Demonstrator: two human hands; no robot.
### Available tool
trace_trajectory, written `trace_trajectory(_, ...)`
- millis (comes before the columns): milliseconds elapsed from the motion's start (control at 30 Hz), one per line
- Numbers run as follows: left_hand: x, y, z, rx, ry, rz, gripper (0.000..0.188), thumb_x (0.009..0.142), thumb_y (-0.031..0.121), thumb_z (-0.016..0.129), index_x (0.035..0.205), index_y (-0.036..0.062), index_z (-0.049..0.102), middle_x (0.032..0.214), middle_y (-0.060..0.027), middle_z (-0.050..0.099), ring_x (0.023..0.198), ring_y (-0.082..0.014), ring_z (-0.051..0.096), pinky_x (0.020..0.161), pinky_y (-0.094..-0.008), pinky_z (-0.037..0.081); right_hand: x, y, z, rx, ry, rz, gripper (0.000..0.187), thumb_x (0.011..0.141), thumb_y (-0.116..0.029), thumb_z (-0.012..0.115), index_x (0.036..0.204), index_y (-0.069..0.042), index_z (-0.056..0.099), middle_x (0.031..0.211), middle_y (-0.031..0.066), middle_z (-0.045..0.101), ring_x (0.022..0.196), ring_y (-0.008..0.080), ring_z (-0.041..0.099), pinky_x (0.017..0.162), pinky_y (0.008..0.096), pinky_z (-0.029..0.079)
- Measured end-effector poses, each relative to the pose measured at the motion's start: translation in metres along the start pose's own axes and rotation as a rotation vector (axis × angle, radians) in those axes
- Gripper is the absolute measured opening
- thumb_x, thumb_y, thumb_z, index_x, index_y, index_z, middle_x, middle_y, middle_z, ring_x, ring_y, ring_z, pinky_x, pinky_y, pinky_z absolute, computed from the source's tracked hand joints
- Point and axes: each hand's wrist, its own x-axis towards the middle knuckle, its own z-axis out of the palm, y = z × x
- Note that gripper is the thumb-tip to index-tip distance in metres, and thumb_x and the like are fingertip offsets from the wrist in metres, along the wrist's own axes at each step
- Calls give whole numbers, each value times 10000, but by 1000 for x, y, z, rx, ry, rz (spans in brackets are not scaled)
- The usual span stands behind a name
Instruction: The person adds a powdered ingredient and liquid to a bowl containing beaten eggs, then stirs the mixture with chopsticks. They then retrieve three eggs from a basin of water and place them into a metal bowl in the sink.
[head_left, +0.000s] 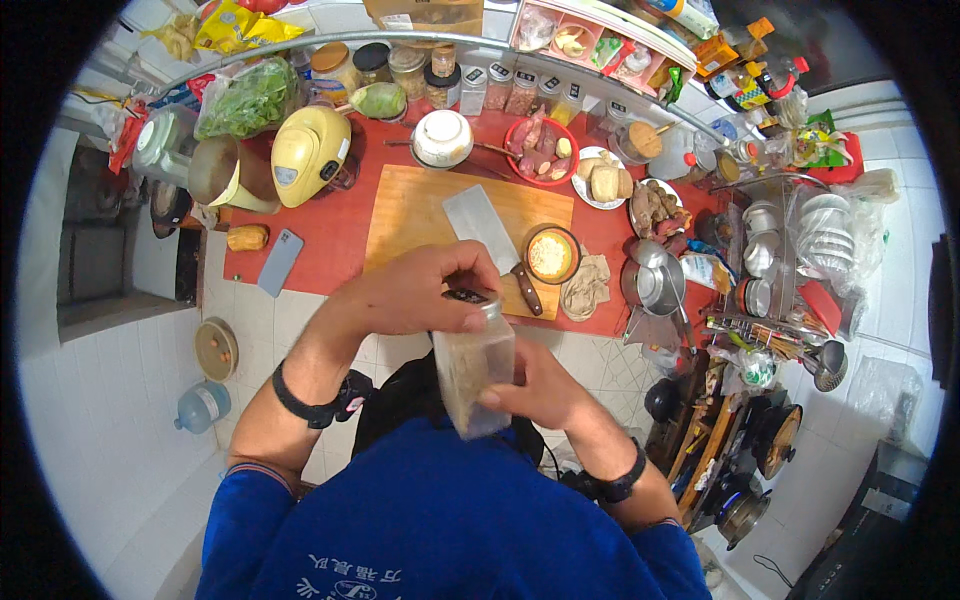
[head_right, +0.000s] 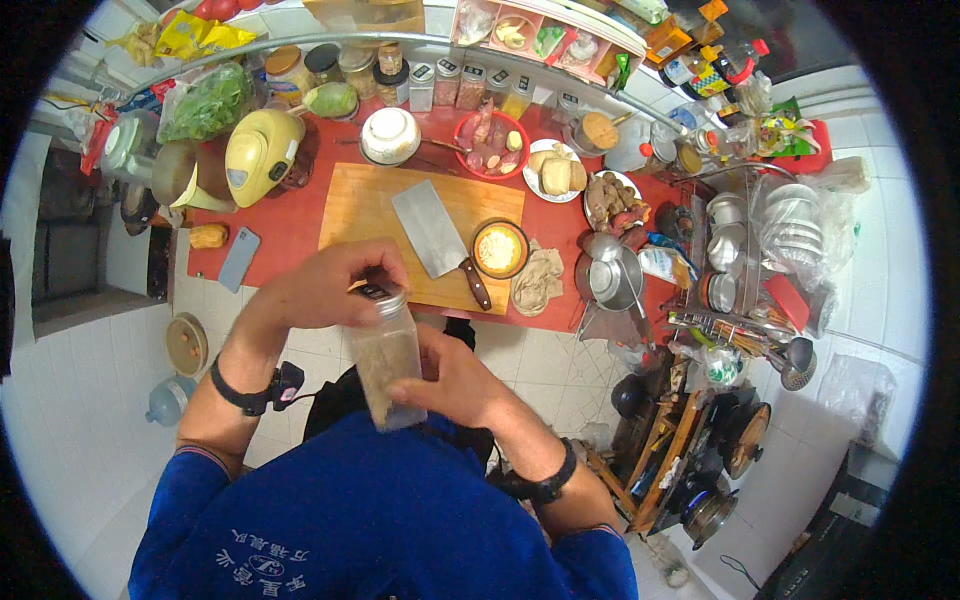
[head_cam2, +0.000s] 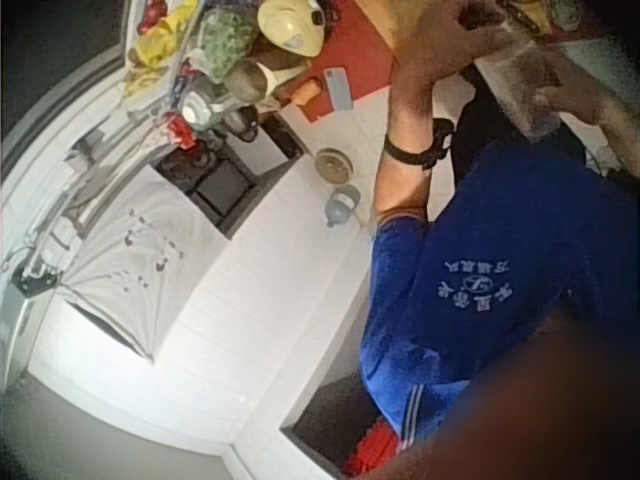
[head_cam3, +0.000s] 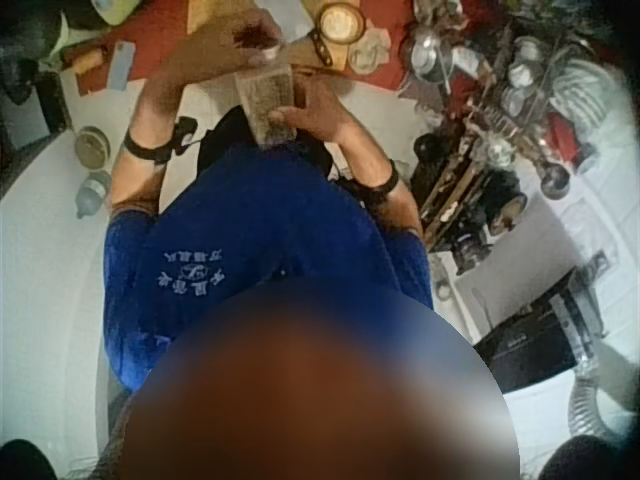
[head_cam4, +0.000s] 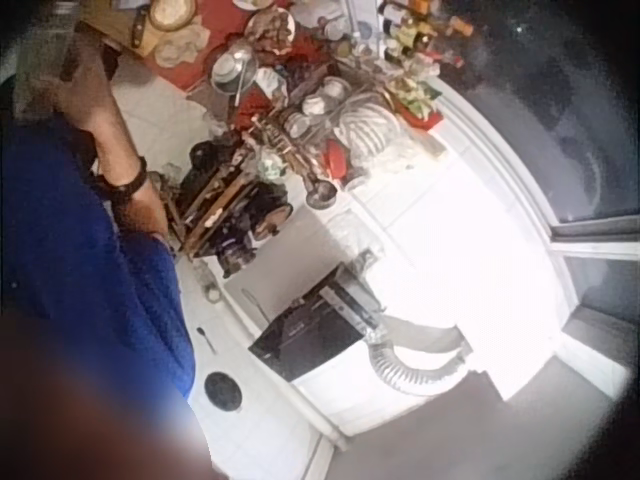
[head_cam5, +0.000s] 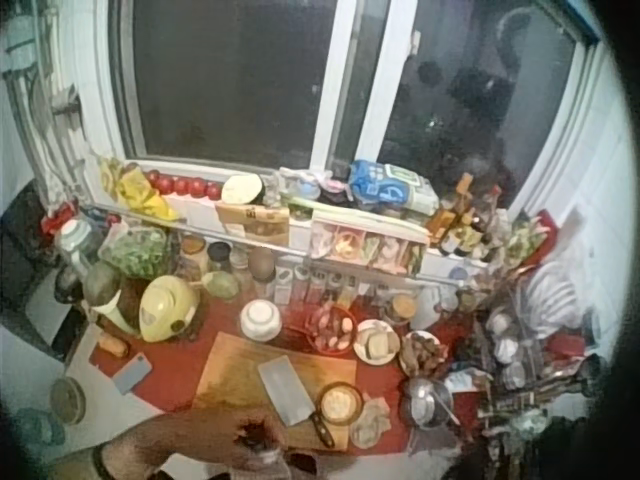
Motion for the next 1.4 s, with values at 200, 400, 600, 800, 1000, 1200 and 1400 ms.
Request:
trace_trajectory(200, 0, 43, -3, -326, -175, 259, 927, 762, 637, 860, 1401, 33, 567, 1272, -80, 648, 1204, -194, 622, 1043, -357, 494, -20, -58, 14, 129, -222, -89, 725, 875, -188, 833, 1477, -5, 473, 1293, 80, 669, 1203, 157, 619, 1063, 383, 506)
trace_trajectory(400, -4, 32, 2, -332, 122, 163, 960, 878, 632, 774, 1528, 15, 432, 1458, -117, 582, 1328, -213, 579, 1112, -379, 466, 0, -52, 2, -238, 214, -194, 719, 837, -142, 845, 1445, -6, 486, 1267, 110, 677, 1143, 176, 650, 964, 380, 549)
trace_trajectory(600, -8, 10, 14, -121, 291, 133, 785, 858, 501, 851, 1392, 29, 522, 1293, -60, 622, 1234, -164, 597, 1083, -347, 472, 9, -45, 4, -556, 412, -184, 784, 786, -121, 869, 1460, -13, 485, 1211, 131, 684, 1062, 188, 664, 920, 358, 555)
trace_trajectory(800, -14, 9, 4, -320, 106, 64, 798, 864, 533, 838, 1401, 28, 533, 1287, -60, 632, 1231, -149, 594, 1065, -330, 476, 3, -45, 2, -350, 165, -172, 796, 774, -114, 872, 1458, 14, 486, 1219, 129, 692, 1076, 186, 661, 950, 381, 546)
trace_trajectory(1000, -14, 2, 17, -287, 183, 87, 786, 882, 533, 823, 1407, 25, 531, 1287, -64, 632, 1235, -143, 590, 1061, -324, 479, 0, -46, 6, -465, 285, -142, 783, 773, -128, 886, 1437, 16, 497, 1192, 144, 696, 1093, 216, 679, 936, 391, 555)
trace_trajectory(1200, -14, -12, 26, -187, 234, 14, 702, 869, 452, 857, 1351, 36, 559, 1256, -57, 636, 1190, -131, 602, 1055, -320, 480, -5, -38, 4, -612, 352, -98, 850, 760, -151, 894, 1478, 4, 465, 1204, 148, 688, 1044, 218, 683, 906, 368, 560)
trace_trajectory(1400, -7, -8, 23, -343, -3, 42, 706, 900, 481, 813, 1379, 29, 558, 1272, -57, 648, 1225, -140, 600, 1071, -328, 474, -13, -22, -5, -330, 139, -104, 738, 804, -133, 871, 1424, 4, 496, 1202, 150, 685, 1049, 199, 691, 887, 368, 575)
